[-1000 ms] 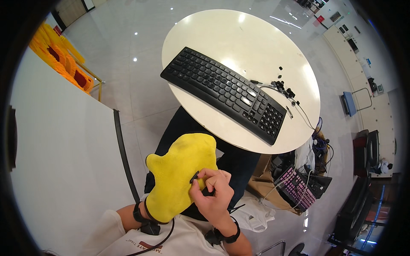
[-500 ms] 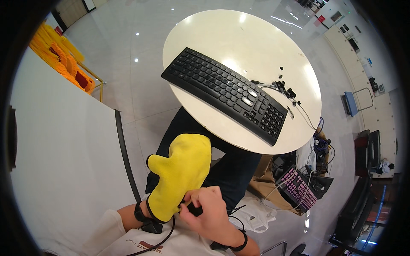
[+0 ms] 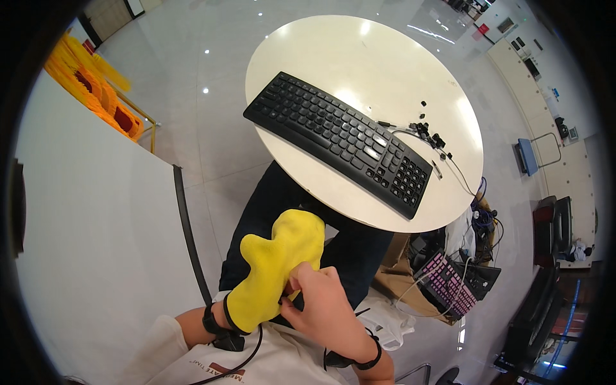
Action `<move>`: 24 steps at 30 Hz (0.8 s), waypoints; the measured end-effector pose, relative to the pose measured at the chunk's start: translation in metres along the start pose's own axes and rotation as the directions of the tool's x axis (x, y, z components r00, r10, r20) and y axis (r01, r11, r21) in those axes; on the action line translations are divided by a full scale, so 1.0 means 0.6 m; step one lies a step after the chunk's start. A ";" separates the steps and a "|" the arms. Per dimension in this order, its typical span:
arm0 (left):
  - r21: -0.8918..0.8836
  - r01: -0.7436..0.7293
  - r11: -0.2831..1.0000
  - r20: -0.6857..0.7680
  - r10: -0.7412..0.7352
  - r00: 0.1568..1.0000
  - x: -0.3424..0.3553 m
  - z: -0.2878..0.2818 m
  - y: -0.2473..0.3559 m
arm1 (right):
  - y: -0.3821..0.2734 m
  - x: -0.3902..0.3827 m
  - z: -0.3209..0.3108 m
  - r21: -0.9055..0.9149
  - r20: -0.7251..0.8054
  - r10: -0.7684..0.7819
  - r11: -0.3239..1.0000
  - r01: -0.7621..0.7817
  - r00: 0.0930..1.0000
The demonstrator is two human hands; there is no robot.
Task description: Cleaning individual keyboard keycaps using a yellow cleaning cloth.
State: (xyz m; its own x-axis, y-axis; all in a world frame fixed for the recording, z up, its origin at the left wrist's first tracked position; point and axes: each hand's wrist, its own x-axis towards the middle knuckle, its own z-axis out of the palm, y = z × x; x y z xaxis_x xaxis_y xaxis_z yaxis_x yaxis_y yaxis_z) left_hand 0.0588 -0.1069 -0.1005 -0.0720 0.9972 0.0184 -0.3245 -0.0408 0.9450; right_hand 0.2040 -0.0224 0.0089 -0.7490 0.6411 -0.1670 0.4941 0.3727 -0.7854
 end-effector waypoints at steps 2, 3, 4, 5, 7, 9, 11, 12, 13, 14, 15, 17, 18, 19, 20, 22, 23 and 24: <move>-0.020 0.014 1.000 0.020 -0.013 1.000 -0.002 -0.004 -0.002 | 0.003 -0.008 0.009 -0.005 -0.017 -0.039 0.999 0.039 0.999; -0.029 0.019 0.999 0.028 -0.018 0.999 -0.002 -0.009 -0.001 | 0.004 -0.010 0.012 0.023 -0.033 -0.085 0.996 0.086 0.996; -0.032 0.024 0.999 0.035 -0.023 0.999 -0.003 -0.010 -0.001 | 0.006 -0.012 0.016 0.050 -0.051 -0.131 0.990 0.133 0.990; -0.040 0.029 0.999 0.041 -0.027 0.999 -0.005 -0.013 -0.001 | 0.014 -0.013 0.022 0.051 -0.051 -0.131 0.990 0.134 0.990; -0.053 0.036 0.998 0.055 -0.033 0.998 -0.005 -0.013 -0.004 | 0.039 -0.011 0.037 0.125 -0.177 -0.206 0.965 0.229 0.963; -0.064 0.037 0.997 0.056 -0.034 0.998 -0.007 -0.013 -0.006 | 0.054 -0.002 0.051 0.122 -0.254 -0.192 0.966 0.228 0.948; -0.082 0.034 0.996 0.053 -0.030 0.998 -0.008 -0.013 -0.005 | 0.060 0.000 0.056 0.095 -0.345 -0.110 0.984 0.151 0.932; -0.093 0.044 0.995 0.062 -0.038 0.997 -0.008 -0.014 -0.009 | 0.059 0.000 0.056 0.094 -0.345 -0.110 0.984 0.151 0.932; -0.119 0.052 0.992 0.067 -0.044 0.997 -0.008 -0.015 -0.013 | 0.058 -0.001 0.055 0.018 -0.361 -0.128 0.989 0.144 0.924; -0.147 0.062 0.987 0.076 -0.051 0.996 -0.009 -0.016 -0.015 | 0.056 -0.003 0.054 -0.058 -0.375 -0.147 0.989 0.135 0.915; -0.176 0.069 0.982 0.077 -0.056 0.995 -0.010 -0.018 -0.020 | 0.049 -0.006 0.055 0.010 -0.366 -0.140 0.988 0.155 0.920; -0.248 0.089 0.965 0.090 -0.069 0.994 -0.013 -0.021 -0.025 | 0.036 -0.018 0.049 0.033 -0.294 -0.152 0.985 0.169 0.944; -0.279 0.098 0.955 0.100 -0.073 0.992 -0.014 -0.021 -0.027 | 0.032 -0.023 0.045 0.054 -0.225 -0.160 0.983 0.176 0.961; -0.308 0.106 0.945 0.109 -0.076 0.991 -0.014 -0.019 -0.029 | 0.029 -0.023 0.044 0.019 -0.242 -0.168 0.984 0.178 0.956; -0.330 0.112 0.937 0.119 -0.076 0.990 -0.014 -0.018 -0.030 | 0.034 -0.021 0.047 0.016 -0.246 -0.166 0.984 0.175 0.955; -0.357 0.120 0.926 0.137 -0.075 0.988 -0.012 -0.013 -0.036 | 0.045 -0.012 0.054 -0.046 -0.406 -0.123 0.992 0.114 0.906; -0.365 0.117 0.924 0.150 -0.066 0.986 -0.010 -0.010 -0.037 | 0.045 -0.013 0.051 -0.081 -0.441 -0.074 0.996 0.043 0.894; -0.360 0.113 0.926 0.133 -0.069 0.989 -0.105 0.020 -0.066 | 0.044 -0.008 0.054 -0.073 -0.430 -0.080 0.996 0.054 0.899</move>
